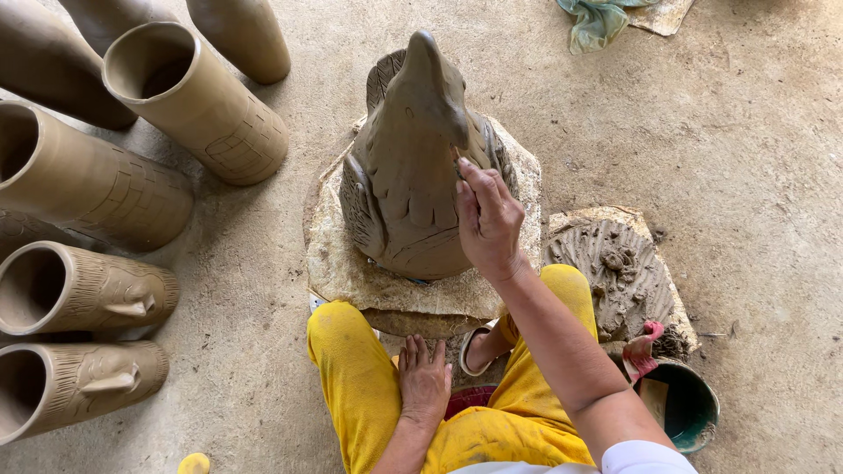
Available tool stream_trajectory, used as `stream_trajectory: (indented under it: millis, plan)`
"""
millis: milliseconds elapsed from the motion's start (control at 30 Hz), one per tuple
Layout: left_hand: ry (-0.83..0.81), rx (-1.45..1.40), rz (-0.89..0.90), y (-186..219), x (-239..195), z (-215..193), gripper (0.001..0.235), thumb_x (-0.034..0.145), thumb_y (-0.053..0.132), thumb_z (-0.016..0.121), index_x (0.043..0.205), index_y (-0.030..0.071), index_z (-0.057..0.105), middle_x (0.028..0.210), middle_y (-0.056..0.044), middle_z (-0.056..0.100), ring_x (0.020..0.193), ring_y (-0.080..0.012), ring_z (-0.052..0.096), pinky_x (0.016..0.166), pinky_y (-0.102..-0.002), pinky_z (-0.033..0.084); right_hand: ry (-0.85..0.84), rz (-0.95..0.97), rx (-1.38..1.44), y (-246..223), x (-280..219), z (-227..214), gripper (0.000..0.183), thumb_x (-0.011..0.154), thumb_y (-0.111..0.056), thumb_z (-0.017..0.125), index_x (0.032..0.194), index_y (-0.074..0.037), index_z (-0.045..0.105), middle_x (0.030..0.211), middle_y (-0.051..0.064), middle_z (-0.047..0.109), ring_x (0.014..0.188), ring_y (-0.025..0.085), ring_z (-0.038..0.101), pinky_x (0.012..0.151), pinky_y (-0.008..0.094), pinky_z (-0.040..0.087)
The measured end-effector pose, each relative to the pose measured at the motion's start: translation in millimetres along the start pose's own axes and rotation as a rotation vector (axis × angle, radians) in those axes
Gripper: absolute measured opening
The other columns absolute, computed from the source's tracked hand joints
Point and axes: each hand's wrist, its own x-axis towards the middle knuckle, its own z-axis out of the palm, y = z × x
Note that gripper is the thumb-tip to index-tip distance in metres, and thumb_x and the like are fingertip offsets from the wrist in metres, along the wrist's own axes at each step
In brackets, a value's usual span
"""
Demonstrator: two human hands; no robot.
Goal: The person carves decorative details into a clay bird sculpture using a metal stylus tool, alternating between carving and smoothing the clay with their fingers.
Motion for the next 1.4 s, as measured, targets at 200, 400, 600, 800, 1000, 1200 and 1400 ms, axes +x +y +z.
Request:
stream_trajectory:
  millis: [200, 400, 600, 800, 1000, 1200, 1400]
  plan:
    - [0.005, 0.016, 0.003, -3, 2, 11, 0.058, 0.099, 0.037, 0.061, 0.149, 0.012, 0.045, 0.154, -0.031, 0.035, 0.148, -0.0445, 0.025, 0.121, -0.053, 0.019, -0.007, -0.05, -0.024, 6, 1, 2, 0.025, 0.105, 0.001, 0.065, 0.13, -0.004, 0.064, 0.107, 0.013, 0.072, 0.08, 0.013, 0.069, 0.065, 0.027, 0.058]
    - [-0.02, 0.017, 0.004, -2, 3, 9, 0.057, 0.1, 0.037, 0.06, 0.149, 0.012, 0.045, 0.154, -0.032, 0.033, 0.148, -0.0452, 0.023, 0.121, -0.053, 0.019, 0.028, -0.037, 0.005, 27, -9, 16, 0.02, 0.105, -0.003, 0.063, 0.125, -0.004, 0.066, 0.09, 0.007, 0.07, 0.065, 0.01, 0.06, 0.05, 0.027, 0.049]
    - [-0.003, 0.001, 0.019, -2, 0, 1, 0.056, 0.1, 0.036, 0.06, 0.148, 0.01, 0.046, 0.154, -0.032, 0.033, 0.149, -0.0454, 0.023, 0.122, -0.053, 0.019, -0.142, 0.503, 0.382, 16, -40, -16, 0.027, 0.102, -0.005, 0.055, 0.129, -0.005, 0.058, 0.087, 0.006, 0.071, 0.052, 0.01, 0.065, 0.041, 0.024, 0.052]
    - [0.014, -0.013, 0.023, -4, 2, 9, 0.055, 0.1, 0.037, 0.06, 0.146, 0.011, 0.049, 0.154, -0.032, 0.034, 0.148, -0.045, 0.024, 0.121, -0.053, 0.021, -0.189, 0.888, 1.206, 16, -39, -67, 0.03, 0.093, 0.001, 0.057, 0.119, -0.007, 0.069, 0.112, 0.011, 0.076, 0.088, 0.022, 0.078, 0.067, 0.03, 0.065]
    - [0.022, 0.017, 0.035, -7, 5, 15, 0.052, 0.099, 0.04, 0.06, 0.143, 0.012, 0.053, 0.152, -0.031, 0.039, 0.146, -0.0451, 0.028, 0.12, -0.053, 0.023, -0.294, 0.498, 0.041, 19, -66, -60, 0.016, 0.091, -0.007, 0.076, 0.106, -0.011, 0.082, 0.088, 0.01, 0.074, 0.075, 0.022, 0.068, 0.056, 0.032, 0.054]
    - [0.063, -0.002, 0.091, -7, 1, 8, 0.049, 0.096, 0.038, 0.066, 0.136, 0.009, 0.058, 0.148, -0.033, 0.043, 0.144, -0.047, 0.031, 0.117, -0.053, 0.027, -0.117, 0.226, 0.272, 4, -64, -35, 0.012, 0.104, -0.007, 0.063, 0.111, -0.014, 0.069, 0.137, 0.012, 0.056, 0.08, 0.01, 0.072, 0.067, 0.021, 0.062]
    - [0.172, -0.147, 0.152, -8, -6, 1, 0.048, 0.091, 0.032, 0.073, 0.13, 0.006, 0.062, 0.142, -0.031, 0.051, 0.142, -0.0453, 0.034, 0.116, -0.053, 0.029, -0.093, 0.288, 0.083, 12, -63, -15, 0.036, 0.106, -0.011, 0.06, 0.141, -0.012, 0.062, 0.098, 0.006, 0.068, 0.067, 0.01, 0.064, 0.052, 0.022, 0.055]
